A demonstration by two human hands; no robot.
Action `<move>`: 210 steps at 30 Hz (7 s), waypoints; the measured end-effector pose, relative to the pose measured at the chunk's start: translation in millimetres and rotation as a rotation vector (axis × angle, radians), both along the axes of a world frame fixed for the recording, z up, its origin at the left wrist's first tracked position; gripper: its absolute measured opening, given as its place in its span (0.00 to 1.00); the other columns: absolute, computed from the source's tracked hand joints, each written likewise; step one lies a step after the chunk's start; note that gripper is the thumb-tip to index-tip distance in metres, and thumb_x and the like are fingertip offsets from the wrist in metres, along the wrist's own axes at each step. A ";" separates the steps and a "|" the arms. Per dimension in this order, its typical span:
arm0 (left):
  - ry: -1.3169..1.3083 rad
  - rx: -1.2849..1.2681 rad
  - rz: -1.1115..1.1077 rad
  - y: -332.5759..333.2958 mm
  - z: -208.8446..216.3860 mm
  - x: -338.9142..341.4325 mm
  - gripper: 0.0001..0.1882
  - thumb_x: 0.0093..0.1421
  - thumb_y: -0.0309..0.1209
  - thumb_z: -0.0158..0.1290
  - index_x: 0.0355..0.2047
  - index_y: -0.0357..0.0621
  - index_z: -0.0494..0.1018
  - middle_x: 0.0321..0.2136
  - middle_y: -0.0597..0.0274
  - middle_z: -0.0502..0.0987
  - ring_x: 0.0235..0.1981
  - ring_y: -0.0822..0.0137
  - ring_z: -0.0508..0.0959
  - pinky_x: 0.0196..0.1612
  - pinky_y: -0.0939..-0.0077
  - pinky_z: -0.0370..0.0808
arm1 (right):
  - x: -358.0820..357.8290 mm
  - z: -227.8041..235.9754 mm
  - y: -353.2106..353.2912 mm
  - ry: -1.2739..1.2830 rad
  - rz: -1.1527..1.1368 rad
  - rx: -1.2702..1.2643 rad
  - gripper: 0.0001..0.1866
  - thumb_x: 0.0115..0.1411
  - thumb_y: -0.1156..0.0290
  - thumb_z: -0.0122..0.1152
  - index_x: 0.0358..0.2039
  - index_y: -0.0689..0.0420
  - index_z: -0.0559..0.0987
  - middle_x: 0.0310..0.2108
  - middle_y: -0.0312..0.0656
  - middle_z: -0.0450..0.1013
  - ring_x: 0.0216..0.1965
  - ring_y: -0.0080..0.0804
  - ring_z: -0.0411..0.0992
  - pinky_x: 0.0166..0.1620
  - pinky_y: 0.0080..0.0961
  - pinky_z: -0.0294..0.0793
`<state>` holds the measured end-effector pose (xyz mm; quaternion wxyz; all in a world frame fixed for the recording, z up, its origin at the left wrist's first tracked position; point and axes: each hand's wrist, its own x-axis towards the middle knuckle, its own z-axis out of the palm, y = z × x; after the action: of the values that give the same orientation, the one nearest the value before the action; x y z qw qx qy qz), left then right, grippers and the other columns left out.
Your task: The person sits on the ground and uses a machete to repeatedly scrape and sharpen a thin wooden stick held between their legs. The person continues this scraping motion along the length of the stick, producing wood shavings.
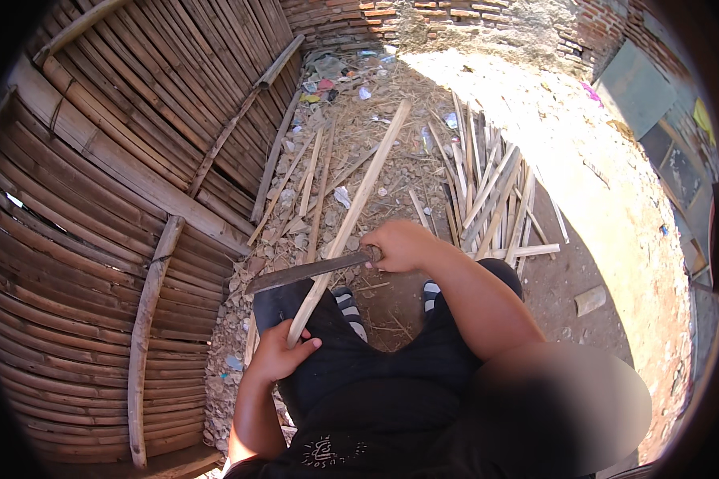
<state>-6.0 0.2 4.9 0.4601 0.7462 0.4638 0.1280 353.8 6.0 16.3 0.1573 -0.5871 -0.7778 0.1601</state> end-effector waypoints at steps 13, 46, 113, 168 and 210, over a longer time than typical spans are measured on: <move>-0.006 -0.067 0.021 -2.6 5.1 4.7 0.15 0.57 0.32 0.71 0.34 0.42 0.75 0.25 0.73 0.74 0.27 0.80 0.71 0.30 0.81 0.69 | 59.5 -2.2 2.4 0.294 -0.513 0.034 0.24 0.56 0.53 0.72 0.46 0.57 0.83 0.34 0.56 0.80 0.40 0.58 0.79 0.46 0.47 0.76; -0.009 -0.001 -0.016 -0.5 1.1 0.0 0.18 0.57 0.39 0.71 0.35 0.40 0.77 0.21 0.69 0.74 0.24 0.77 0.73 0.28 0.77 0.71 | 12.9 0.9 1.2 0.023 -0.034 0.003 0.21 0.54 0.52 0.73 0.39 0.56 0.83 0.29 0.53 0.79 0.36 0.56 0.79 0.42 0.49 0.76; -0.007 -0.019 -0.020 0.8 1.2 -1.0 0.17 0.57 0.39 0.71 0.34 0.41 0.77 0.21 0.70 0.74 0.24 0.77 0.72 0.28 0.77 0.70 | 10.5 4.3 -1.1 0.022 -0.016 -0.061 0.20 0.54 0.54 0.73 0.42 0.53 0.83 0.33 0.51 0.80 0.42 0.55 0.79 0.46 0.48 0.77; -0.016 -0.072 -0.023 3.6 -2.9 -0.7 0.18 0.56 0.39 0.72 0.33 0.41 0.77 0.21 0.72 0.73 0.24 0.79 0.71 0.28 0.78 0.69 | 82.4 9.4 -4.4 0.270 -0.675 0.074 0.25 0.55 0.52 0.73 0.47 0.55 0.84 0.38 0.56 0.81 0.44 0.56 0.79 0.48 0.46 0.77; -0.011 -0.035 -0.021 1.0 3.0 3.9 0.17 0.56 0.37 0.72 0.34 0.40 0.77 0.20 0.72 0.73 0.23 0.79 0.71 0.27 0.79 0.69 | 85.7 6.0 -4.4 0.219 -0.640 0.087 0.27 0.55 0.51 0.75 0.45 0.61 0.83 0.33 0.58 0.80 0.40 0.54 0.80 0.47 0.45 0.76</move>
<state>-2.1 1.1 7.9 0.4767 0.7422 0.4557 0.1191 439.5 1.7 22.3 0.3071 -0.7735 -0.5387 0.1312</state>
